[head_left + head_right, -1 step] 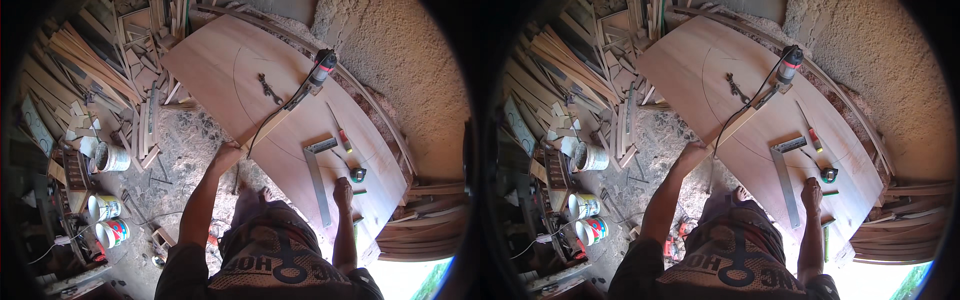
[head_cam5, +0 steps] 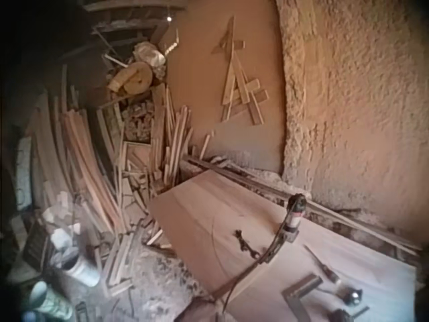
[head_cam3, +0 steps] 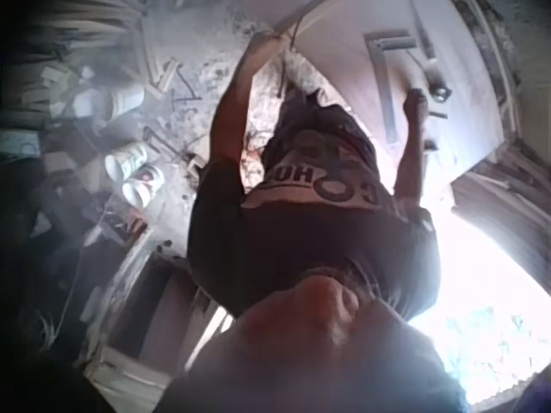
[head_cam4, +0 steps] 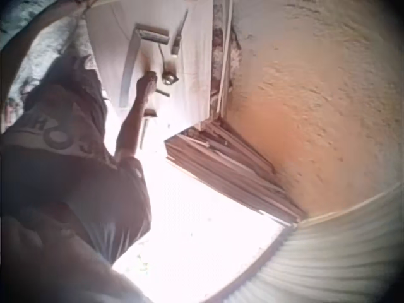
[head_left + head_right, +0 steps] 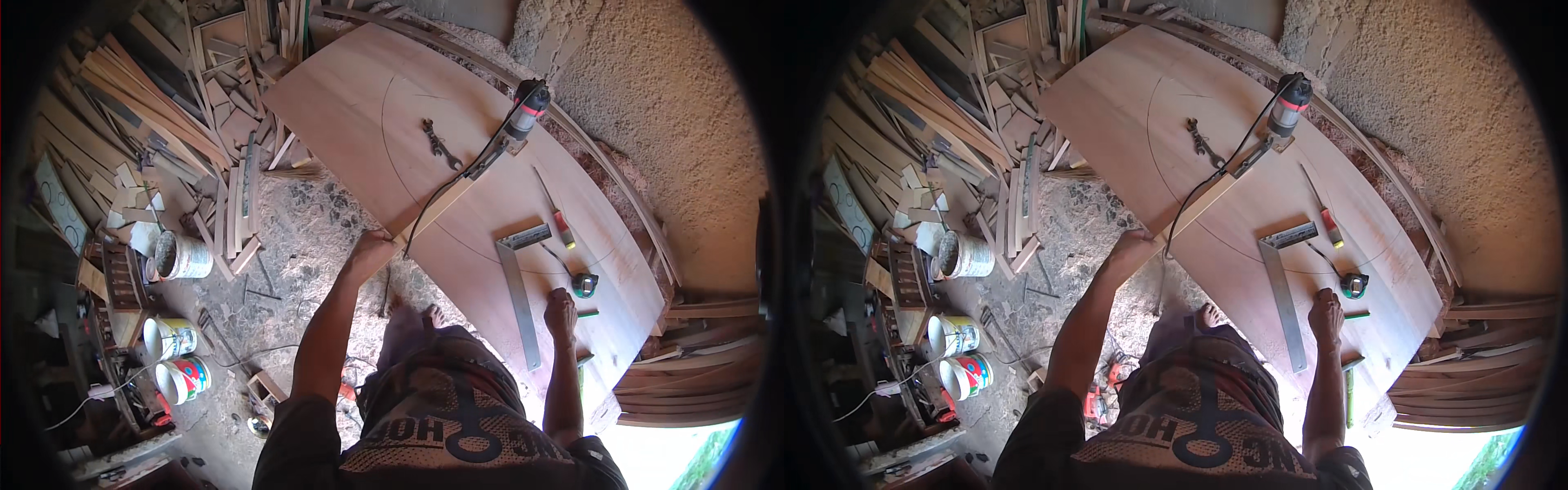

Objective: The person uses a wood router to cut a board. They measure and mark the wood with a tape measure and pencil, handle items from a container, drill a hole, and use a hammer to attach a wooden guide strip.

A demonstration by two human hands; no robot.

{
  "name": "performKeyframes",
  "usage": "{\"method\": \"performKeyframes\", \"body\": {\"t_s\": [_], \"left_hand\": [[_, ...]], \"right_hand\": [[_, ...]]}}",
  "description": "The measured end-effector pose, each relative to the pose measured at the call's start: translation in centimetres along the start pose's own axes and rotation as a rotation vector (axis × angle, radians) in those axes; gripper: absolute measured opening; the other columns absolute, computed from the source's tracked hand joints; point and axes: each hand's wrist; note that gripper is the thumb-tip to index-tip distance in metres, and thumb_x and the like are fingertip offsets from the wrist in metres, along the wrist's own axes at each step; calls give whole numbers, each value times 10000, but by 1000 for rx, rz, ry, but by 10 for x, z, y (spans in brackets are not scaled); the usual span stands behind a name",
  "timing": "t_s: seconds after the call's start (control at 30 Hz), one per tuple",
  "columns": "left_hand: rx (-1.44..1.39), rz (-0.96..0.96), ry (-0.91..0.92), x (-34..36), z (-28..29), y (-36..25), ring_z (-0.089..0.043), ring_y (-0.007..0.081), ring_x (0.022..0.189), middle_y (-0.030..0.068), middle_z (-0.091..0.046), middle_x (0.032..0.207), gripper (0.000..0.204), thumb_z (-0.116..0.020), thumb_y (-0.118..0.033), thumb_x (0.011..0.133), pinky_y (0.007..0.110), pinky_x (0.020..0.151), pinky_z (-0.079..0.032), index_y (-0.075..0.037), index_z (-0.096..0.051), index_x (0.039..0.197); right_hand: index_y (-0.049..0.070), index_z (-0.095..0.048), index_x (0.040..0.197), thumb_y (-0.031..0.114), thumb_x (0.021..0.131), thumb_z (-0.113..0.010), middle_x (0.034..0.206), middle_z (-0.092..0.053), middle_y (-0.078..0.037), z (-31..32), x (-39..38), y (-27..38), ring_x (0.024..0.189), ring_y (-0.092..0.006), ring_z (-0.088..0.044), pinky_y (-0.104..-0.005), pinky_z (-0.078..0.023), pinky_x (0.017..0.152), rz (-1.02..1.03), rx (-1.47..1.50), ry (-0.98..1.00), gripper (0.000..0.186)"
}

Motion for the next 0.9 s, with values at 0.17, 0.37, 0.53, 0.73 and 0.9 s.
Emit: {"method": "performKeyframes", "body": {"t_s": [0.17,0.37,0.53,0.73,0.9], "left_hand": [[31,-150,-2,18,-1,24,-612,72,744,-8,-667,810,109,-633,-117,922,275,678,-497,-48,-717,910],[854,-598,-90,56,28,66,-643,108,721,38,-683,802,131,-617,-106,894,295,649,-512,-33,-714,844],[848,-522,-58,46,14,36,-694,196,750,91,-698,801,118,-604,-88,844,338,632,-541,-58,-714,813],[1129,-713,-118,45,14,33,-728,233,786,109,-718,809,104,-619,-80,814,358,650,-564,-90,-720,790],[1557,-877,-129,45,11,25,-731,230,736,75,-718,731,89,-667,-76,775,366,659,-568,-115,-720,715]], "right_hand": [[81,-568,1020,126,931,-539,910,-701,-233,10,10,7,855,-464,-670,-572,-504,752,-85,-119,145,104],[89,-592,1045,189,947,-525,941,-706,-252,12,25,18,902,-466,-676,-574,-509,775,-121,-141,219,155],[109,-614,1038,203,948,-531,942,-709,-242,12,19,9,918,-461,-674,-567,-509,782,-172,-91,192,154],[123,-638,1018,170,918,-546,939,-708,-240,10,18,9,922,-455,-675,-562,-509,786,-179,-16,149,144],[139,-644,1014,141,894,-554,934,-707,-240,6,17,3,913,-455,-677,-559,-511,784,-184,50,131,150]]}}
Point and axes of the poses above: each hand's wrist, its own x-axis towards the middle knuckle, its own z-axis out of the back of the hand, y = z × x
